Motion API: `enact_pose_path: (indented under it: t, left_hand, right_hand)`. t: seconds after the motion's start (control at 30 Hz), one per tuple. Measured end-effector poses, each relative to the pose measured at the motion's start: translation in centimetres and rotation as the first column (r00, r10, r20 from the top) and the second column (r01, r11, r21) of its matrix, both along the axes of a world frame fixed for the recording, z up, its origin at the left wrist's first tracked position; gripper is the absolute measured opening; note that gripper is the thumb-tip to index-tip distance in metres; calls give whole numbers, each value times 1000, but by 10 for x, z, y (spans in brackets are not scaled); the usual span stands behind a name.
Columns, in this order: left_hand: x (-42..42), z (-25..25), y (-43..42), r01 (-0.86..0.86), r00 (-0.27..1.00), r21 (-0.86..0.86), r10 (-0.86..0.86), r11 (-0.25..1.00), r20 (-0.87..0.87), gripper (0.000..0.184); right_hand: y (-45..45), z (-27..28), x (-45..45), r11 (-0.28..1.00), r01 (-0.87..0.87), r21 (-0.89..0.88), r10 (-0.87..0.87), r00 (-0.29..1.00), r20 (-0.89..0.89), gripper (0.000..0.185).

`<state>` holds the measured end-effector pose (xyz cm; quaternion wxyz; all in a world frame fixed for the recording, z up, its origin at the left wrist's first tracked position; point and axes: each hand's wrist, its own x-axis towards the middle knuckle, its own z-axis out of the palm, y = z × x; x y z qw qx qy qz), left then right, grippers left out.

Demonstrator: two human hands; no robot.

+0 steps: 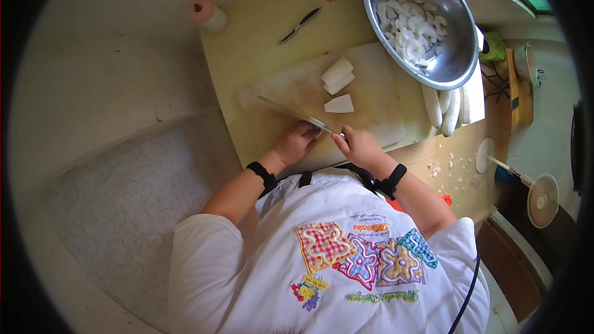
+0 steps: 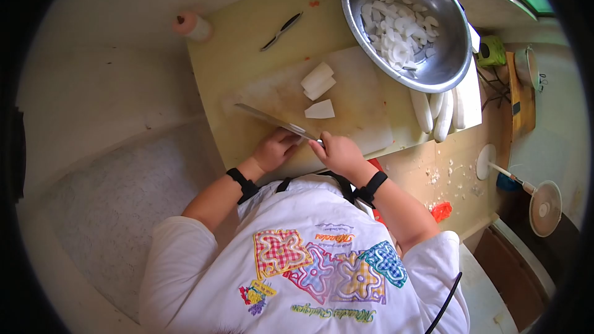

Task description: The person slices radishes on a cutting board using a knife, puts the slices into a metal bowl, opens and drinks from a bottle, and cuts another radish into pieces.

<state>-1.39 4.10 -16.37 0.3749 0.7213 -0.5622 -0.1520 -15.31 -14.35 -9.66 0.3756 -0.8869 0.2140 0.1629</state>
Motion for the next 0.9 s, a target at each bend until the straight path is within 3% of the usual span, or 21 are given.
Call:
enact_pose_path:
  t: [0.07, 0.37, 0.77, 0.9]
  left_hand:
    - [-1, -3, 2, -3, 1000, 17, 4, 1000, -16, 27]
    - [-8, -8, 7, -16, 999, 81, 18, 997, -32, 31]
    - [-11, -16, 13, -29, 999, 88, 31, 996, -25, 32]
    - [-9, -15, 11, 17, 1000, 181, -18, 983, 5, 35]
  right_hand:
    - [-5, 3, 2, 998, 22, 59, -15, 993, -116, 47]
    - [-14, 5, -33, 997, 58, -44, -63, 990, -127, 27]
    - [-7, 8, -93, 971, 94, -218, -101, 995, -23, 25]
    - [0, 16, -89, 975, 184, -125, -181, 983, 30, 26]
